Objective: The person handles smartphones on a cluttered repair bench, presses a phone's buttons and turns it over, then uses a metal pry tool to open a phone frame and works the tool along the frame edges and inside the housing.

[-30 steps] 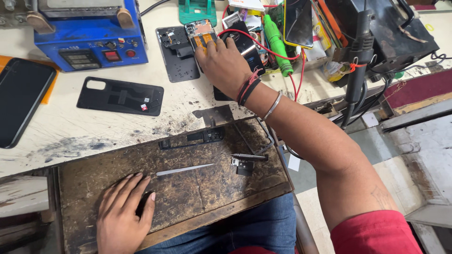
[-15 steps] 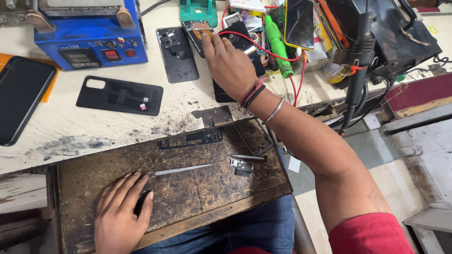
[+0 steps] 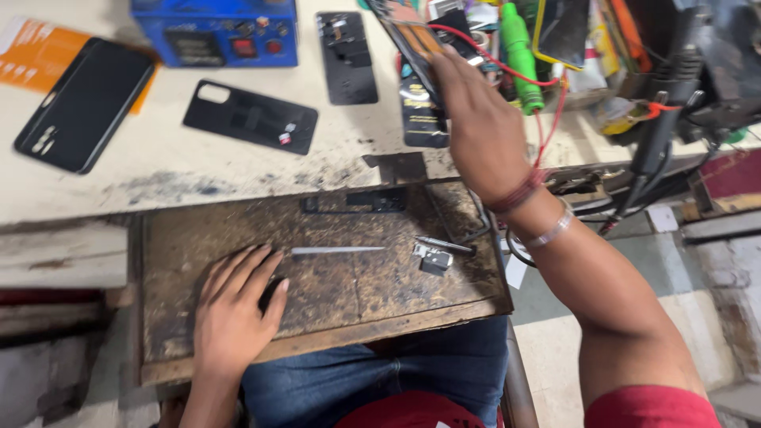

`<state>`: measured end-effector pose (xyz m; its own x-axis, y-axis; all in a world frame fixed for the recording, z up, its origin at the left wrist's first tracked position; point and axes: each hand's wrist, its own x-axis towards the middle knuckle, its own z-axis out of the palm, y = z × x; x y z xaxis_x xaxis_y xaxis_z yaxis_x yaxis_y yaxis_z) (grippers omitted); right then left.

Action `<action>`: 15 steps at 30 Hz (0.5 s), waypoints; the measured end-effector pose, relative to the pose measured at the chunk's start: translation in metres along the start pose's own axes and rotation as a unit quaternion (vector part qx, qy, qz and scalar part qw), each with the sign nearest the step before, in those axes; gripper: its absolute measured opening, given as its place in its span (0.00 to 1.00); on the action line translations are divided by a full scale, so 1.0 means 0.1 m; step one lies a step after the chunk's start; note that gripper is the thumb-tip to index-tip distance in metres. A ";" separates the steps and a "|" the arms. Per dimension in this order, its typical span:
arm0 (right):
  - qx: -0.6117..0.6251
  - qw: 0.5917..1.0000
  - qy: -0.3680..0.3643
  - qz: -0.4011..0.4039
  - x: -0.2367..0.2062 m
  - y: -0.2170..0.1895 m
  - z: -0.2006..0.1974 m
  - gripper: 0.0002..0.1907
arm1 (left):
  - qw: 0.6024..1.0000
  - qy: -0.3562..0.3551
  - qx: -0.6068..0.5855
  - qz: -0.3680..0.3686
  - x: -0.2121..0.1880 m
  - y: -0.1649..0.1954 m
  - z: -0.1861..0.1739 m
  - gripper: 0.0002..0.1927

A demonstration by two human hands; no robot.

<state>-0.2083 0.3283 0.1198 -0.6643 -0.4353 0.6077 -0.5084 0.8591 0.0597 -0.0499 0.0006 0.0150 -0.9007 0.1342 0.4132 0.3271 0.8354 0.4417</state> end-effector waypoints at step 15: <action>0.076 0.980 0.007 -0.181 -0.94 -0.67 -0.44 0.17 | 0.852 -0.065 -0.508 -0.110 -0.06 0.29 0.16 0.27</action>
<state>-0.0879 0.3232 0.0935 -0.4174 -0.6997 0.5799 -0.7865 0.5978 0.1551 -0.0391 0.0327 0.0126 -0.9744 0.1479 0.1692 0.1657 -0.0359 0.9855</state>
